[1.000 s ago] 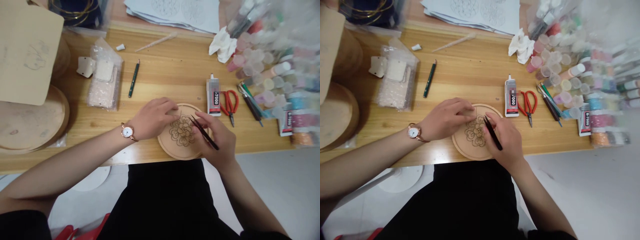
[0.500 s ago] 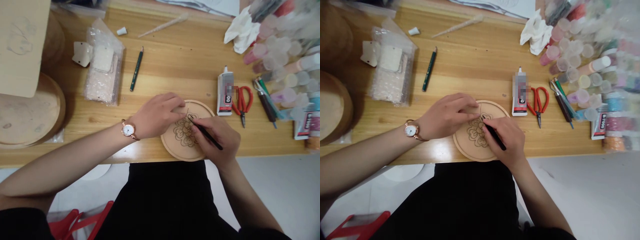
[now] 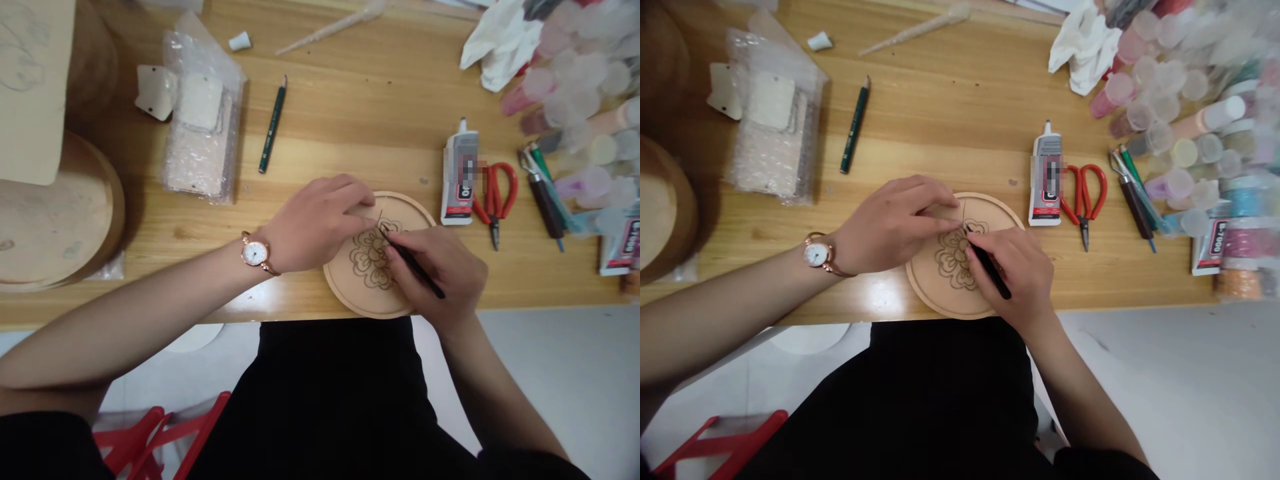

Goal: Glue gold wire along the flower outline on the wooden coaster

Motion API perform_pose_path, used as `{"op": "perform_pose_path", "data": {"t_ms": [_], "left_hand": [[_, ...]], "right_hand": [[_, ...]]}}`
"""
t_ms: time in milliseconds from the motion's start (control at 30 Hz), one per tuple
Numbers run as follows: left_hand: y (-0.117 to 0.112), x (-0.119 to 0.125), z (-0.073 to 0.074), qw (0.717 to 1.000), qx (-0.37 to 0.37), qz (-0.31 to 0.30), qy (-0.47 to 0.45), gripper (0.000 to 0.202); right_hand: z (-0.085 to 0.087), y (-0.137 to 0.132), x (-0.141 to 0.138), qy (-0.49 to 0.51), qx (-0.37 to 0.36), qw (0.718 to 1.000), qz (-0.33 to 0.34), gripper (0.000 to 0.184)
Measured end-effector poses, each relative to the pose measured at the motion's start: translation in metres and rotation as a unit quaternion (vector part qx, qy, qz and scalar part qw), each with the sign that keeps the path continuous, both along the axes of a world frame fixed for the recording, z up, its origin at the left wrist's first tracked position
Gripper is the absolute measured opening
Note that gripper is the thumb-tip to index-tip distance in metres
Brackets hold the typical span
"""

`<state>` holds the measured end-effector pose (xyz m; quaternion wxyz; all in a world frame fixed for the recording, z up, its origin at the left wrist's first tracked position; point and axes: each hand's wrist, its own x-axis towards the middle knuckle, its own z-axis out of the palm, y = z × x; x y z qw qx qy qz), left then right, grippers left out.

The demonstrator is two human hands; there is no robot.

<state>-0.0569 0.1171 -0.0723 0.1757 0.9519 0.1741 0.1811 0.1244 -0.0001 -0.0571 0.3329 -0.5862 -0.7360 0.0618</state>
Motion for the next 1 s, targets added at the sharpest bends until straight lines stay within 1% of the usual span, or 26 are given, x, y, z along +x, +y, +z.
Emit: {"op": "perform_pose_path", "data": {"t_ms": [167, 333, 467, 633, 800, 1000], "left_hand": [[-0.0005, -0.0008, 0.0029, 1.0, 0.01, 0.024, -0.011, 0.036], [-0.0023, -0.0022, 0.0066, 0.998, 0.031, 0.053, -0.027, 0.036], [-0.0028, -0.0022, 0.0074, 0.998, 0.046, 0.042, -0.008, 0.033], [-0.002, -0.0026, 0.0075, 0.999, 0.038, 0.027, 0.001, 0.033], [-0.0014, -0.0035, 0.0044, 0.999, 0.046, 0.015, -0.023, 0.032], [0.0014, -0.004, -0.0013, 0.997, 0.07, 0.015, -0.04, 0.029]], "right_hand": [[0.0001, -0.0005, -0.0002, 0.009, -0.007, 1.0, -0.008, 0.02], [-0.0001, 0.0001, 0.0, 0.02, 0.002, 1.0, 0.005, 0.023], [-0.0004, 0.0007, 0.0001, 0.01, 0.005, 1.0, 0.003, 0.022], [-0.0005, 0.0007, 0.0015, 0.006, 0.003, 1.0, 0.0, 0.021], [-0.0006, 0.0008, 0.0022, 0.008, 0.004, 1.0, 0.005, 0.023], [-0.0009, 0.0012, 0.0023, 0.015, 0.011, 1.0, 0.013, 0.023]]}}
